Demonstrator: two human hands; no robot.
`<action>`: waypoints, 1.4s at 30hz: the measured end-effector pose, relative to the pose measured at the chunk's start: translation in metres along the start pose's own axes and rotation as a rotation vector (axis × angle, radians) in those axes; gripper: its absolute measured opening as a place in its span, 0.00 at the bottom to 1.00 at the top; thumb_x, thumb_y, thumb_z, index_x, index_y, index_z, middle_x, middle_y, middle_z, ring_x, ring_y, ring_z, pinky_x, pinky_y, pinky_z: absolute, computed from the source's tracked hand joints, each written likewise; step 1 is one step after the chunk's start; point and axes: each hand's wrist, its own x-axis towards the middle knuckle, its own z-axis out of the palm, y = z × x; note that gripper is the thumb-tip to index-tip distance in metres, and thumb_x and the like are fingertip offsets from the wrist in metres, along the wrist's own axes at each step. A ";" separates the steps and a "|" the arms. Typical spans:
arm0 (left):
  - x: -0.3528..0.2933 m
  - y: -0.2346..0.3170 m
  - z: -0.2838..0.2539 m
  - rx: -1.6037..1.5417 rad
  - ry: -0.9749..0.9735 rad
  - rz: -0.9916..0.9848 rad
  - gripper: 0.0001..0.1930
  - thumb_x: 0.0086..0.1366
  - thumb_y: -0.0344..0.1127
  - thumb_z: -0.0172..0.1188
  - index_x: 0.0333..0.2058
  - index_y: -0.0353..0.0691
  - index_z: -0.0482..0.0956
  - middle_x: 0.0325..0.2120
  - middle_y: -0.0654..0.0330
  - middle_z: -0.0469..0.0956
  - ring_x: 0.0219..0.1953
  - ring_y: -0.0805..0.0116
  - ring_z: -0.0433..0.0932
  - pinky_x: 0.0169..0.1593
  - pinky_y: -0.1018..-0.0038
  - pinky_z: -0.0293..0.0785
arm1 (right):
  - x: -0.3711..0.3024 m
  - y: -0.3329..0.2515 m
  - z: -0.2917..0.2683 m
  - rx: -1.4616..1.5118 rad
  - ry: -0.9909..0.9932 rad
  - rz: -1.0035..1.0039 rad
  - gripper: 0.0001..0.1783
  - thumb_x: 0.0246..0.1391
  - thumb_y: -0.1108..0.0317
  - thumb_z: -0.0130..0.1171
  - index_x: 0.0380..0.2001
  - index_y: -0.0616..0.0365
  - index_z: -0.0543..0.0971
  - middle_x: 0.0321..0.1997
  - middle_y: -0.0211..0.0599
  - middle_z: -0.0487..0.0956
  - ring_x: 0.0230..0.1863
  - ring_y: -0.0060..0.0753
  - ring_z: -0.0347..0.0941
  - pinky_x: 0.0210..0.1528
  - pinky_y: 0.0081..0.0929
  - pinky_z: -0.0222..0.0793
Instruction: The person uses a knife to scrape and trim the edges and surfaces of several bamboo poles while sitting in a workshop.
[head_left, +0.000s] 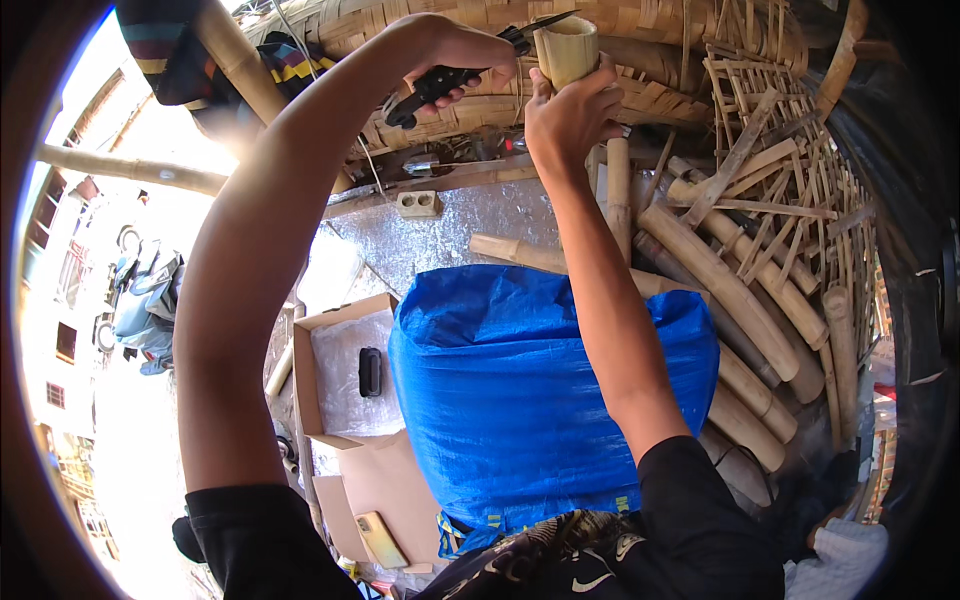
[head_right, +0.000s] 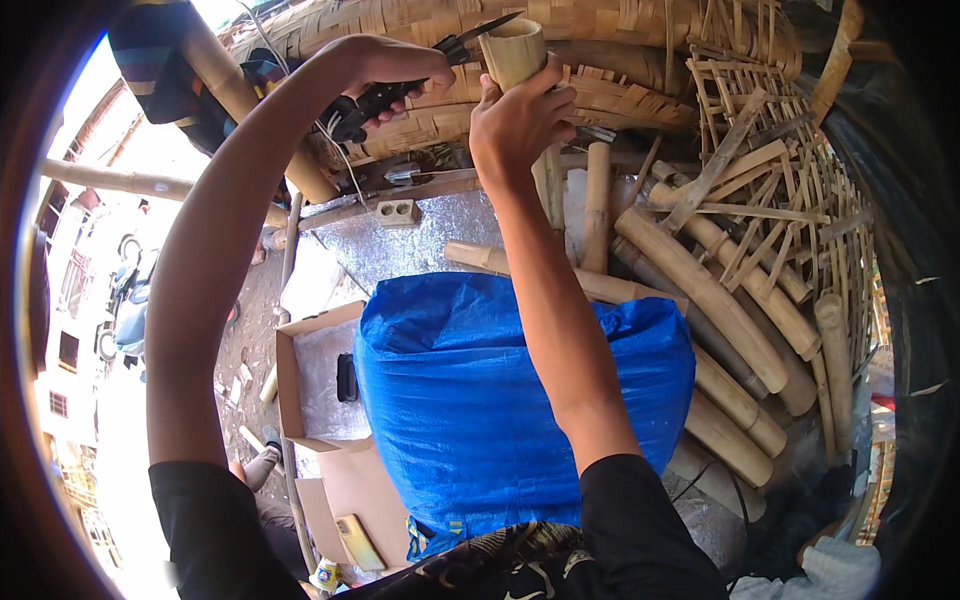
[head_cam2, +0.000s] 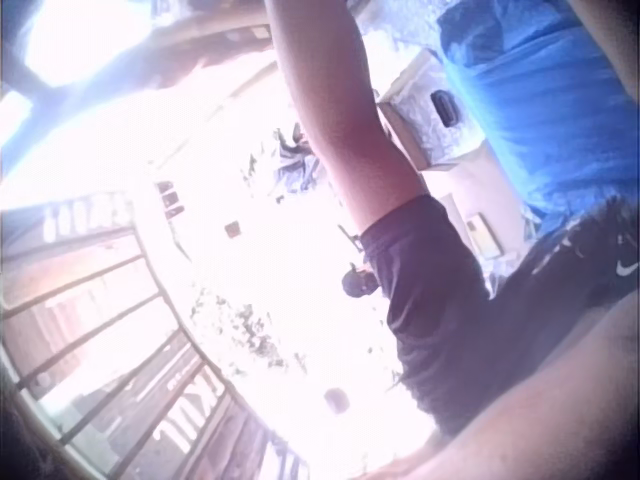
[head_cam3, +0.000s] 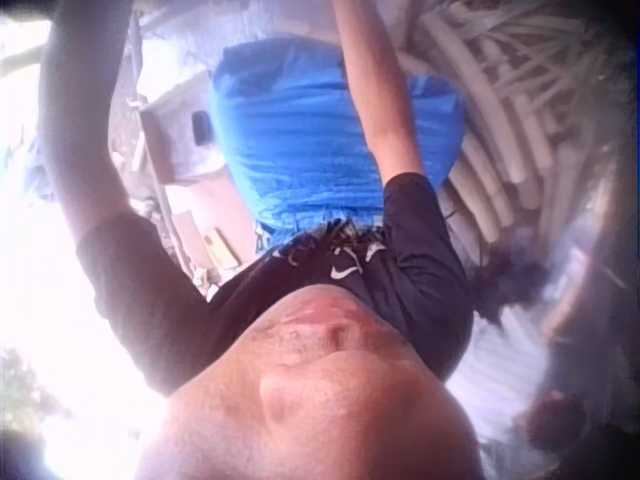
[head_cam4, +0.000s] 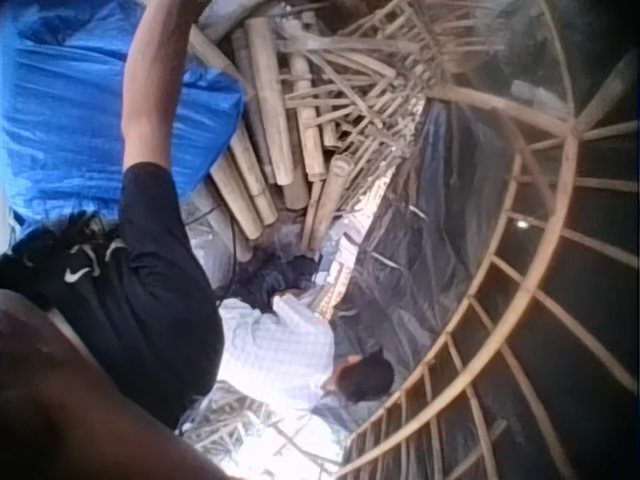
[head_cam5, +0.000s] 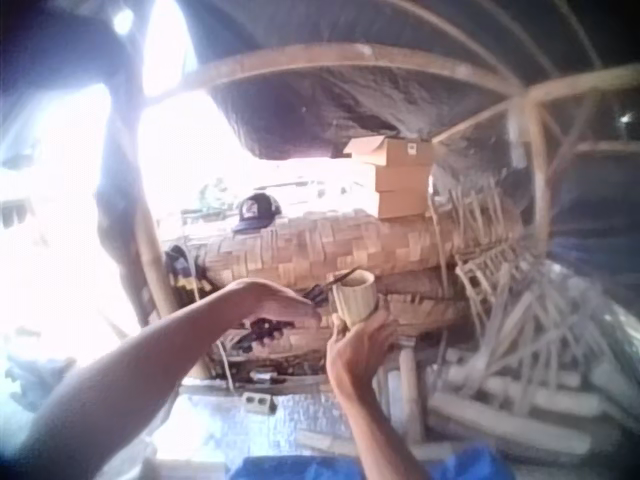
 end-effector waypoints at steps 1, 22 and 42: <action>0.011 -0.003 0.003 -0.007 0.036 0.024 0.23 0.54 0.55 0.65 0.22 0.46 0.65 0.12 0.68 0.60 0.14 0.75 0.63 0.19 0.75 0.63 | 0.001 0.001 0.001 -0.009 0.005 0.006 0.46 0.56 0.54 0.69 0.65 0.64 0.54 0.51 0.59 0.65 0.53 0.58 0.65 0.49 0.58 0.58; 0.005 -0.013 0.013 0.095 0.551 0.641 0.25 0.64 0.54 0.67 0.45 0.37 0.77 0.24 0.57 0.79 0.25 0.69 0.79 0.32 0.70 0.76 | 0.003 0.018 -0.013 -0.082 0.054 -0.031 0.47 0.54 0.53 0.70 0.66 0.64 0.55 0.48 0.56 0.67 0.50 0.55 0.68 0.42 0.55 0.62; 0.001 0.012 0.045 0.706 1.037 0.445 0.12 0.61 0.35 0.55 0.37 0.37 0.84 0.36 0.44 0.84 0.42 0.43 0.84 0.49 0.52 0.79 | 0.017 0.038 -0.015 -0.180 0.069 -0.082 0.51 0.52 0.44 0.71 0.65 0.64 0.56 0.49 0.55 0.70 0.51 0.55 0.72 0.44 0.58 0.64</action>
